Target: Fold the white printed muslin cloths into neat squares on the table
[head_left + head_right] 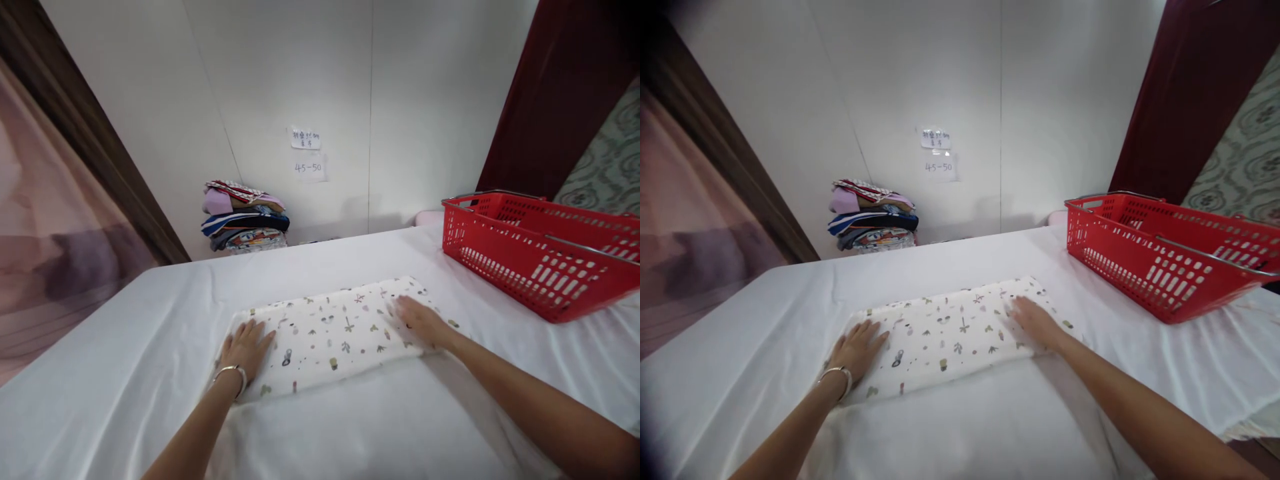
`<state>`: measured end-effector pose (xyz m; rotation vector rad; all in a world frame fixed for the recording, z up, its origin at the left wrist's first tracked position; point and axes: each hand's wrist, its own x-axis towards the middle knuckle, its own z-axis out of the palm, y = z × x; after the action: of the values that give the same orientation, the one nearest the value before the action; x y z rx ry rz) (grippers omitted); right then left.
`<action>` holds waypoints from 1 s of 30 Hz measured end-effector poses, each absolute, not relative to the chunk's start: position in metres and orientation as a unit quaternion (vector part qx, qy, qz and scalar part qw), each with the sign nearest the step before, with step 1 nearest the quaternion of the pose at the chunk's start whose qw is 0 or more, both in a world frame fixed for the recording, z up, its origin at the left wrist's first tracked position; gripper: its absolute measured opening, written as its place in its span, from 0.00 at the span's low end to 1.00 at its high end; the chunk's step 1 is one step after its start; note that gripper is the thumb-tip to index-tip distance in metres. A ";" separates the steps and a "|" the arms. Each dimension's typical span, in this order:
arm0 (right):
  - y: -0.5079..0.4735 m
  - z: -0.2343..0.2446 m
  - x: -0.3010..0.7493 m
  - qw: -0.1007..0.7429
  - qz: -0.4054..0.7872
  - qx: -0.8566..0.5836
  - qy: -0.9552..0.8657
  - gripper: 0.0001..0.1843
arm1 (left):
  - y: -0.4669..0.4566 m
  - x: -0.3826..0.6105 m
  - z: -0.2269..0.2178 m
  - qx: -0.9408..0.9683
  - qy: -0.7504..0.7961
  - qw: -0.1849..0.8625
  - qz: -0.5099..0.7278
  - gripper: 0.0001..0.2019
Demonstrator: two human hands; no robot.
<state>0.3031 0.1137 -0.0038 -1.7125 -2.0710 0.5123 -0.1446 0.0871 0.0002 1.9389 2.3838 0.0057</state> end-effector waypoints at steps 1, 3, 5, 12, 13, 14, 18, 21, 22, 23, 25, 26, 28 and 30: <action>0.127 0.000 0.311 0.226 0.163 -0.653 -0.704 0.26 | 0.092 -0.146 0.002 0.626 0.779 0.021 0.006 0.30; 0.156 0.007 0.325 0.233 0.133 -0.721 -0.639 0.26 | 0.104 -0.147 0.005 0.618 0.786 0.001 0.012 0.30; 0.182 0.011 0.337 0.219 0.133 -0.759 -0.599 0.27 | 0.117 -0.147 0.006 0.615 0.789 0.001 0.011 0.31; 0.211 0.003 0.337 0.192 0.143 -0.787 -0.568 0.23 | 0.139 -0.147 0.003 0.593 0.805 0.016 0.010 0.33; 0.209 0.002 0.335 0.194 0.140 -0.787 -0.568 0.22 | 0.140 -0.147 0.003 0.594 0.804 0.015 0.010 0.33; 0.207 0.000 0.334 0.197 0.137 -0.788 -0.567 0.21 | 0.140 -0.148 0.002 0.595 0.804 0.016 0.012 0.33; 0.195 -0.005 0.335 0.209 0.111 -0.797 -0.555 0.18 | 0.141 -0.150 0.000 0.597 0.802 0.018 0.021 0.33; 0.191 -0.008 0.336 0.212 0.099 -0.805 -0.546 0.18 | 0.141 -0.152 -0.002 0.594 0.804 0.018 0.019 0.33; 0.191 -0.008 0.336 0.212 0.102 -0.806 -0.543 0.18 | 0.142 -0.153 -0.003 0.591 0.806 0.020 0.016 0.33; 0.192 -0.008 0.337 0.212 0.111 -0.807 -0.540 0.18 | 0.143 -0.154 -0.004 0.589 0.808 0.022 0.014 0.33; 0.197 -0.007 0.339 0.219 0.134 -0.802 -0.539 0.19 | 0.146 -0.157 -0.004 0.589 0.808 0.023 0.013 0.32; 0.200 -0.006 0.341 0.226 0.145 -0.797 -0.541 0.20 | 0.148 -0.157 -0.003 0.594 0.804 0.021 0.016 0.31; 0.208 -0.003 0.344 0.235 0.167 -0.785 -0.549 0.22 | 0.154 -0.158 -0.002 0.617 0.786 0.016 0.025 0.29; 0.214 -0.001 0.345 0.235 0.184 -0.776 -0.556 0.21 | 0.160 -0.157 0.000 0.651 0.758 0.021 0.031 0.27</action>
<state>0.3455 0.2144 -0.0013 -2.1287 -1.5271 0.5045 -0.1566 0.1602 -0.0003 2.0188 2.3513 0.0969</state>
